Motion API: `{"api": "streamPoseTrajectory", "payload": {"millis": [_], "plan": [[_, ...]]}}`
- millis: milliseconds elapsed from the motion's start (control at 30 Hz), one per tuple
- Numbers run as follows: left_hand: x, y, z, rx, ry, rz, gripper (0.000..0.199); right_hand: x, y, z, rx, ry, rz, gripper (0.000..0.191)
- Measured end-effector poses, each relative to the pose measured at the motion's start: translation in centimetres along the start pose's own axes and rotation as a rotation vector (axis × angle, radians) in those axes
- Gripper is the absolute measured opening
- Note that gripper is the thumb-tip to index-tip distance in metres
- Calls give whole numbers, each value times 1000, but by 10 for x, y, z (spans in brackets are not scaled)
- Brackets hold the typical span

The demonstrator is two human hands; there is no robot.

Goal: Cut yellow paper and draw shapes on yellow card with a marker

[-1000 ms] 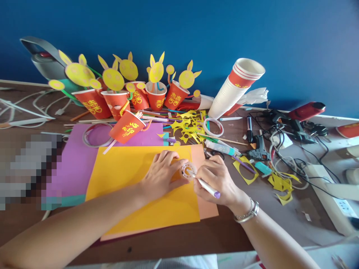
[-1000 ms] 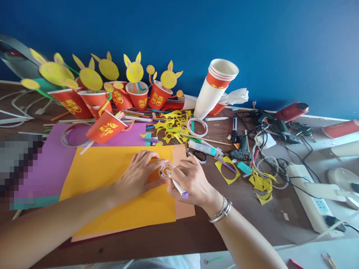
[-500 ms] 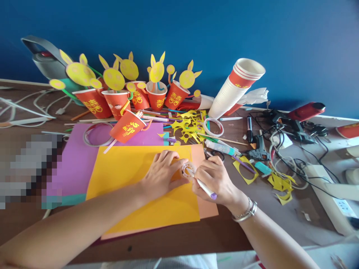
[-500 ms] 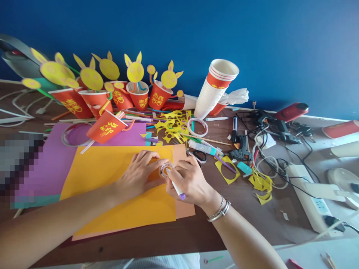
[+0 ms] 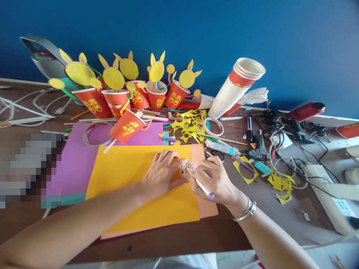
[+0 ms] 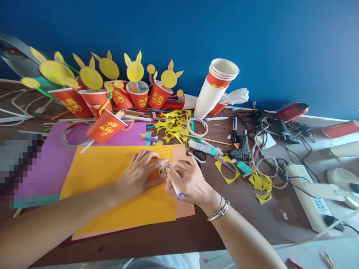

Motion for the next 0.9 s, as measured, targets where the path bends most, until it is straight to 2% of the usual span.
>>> {"api": "streamPoseTrajectory", "payload": {"millis": [267,600,900], "plan": [[-1,0,-1,7,4,2,46,-1,0,2,14,57,19,16],[-2,1,-2,23,-3,-4,44,-6,2,0,27,195,129,13],[-2,0,-1,17,3,-2,42,-5,2,0,48,224,139,11]]}}
Point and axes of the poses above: each hand's wrist, its own y-axis towards the middle knuckle, its own z-axis out of the palm, x = y × z, the point moved 3 cm from there along y, towards the middle knuckle, and after that the axes turned 1 degree about z, right-handed, at the moved point
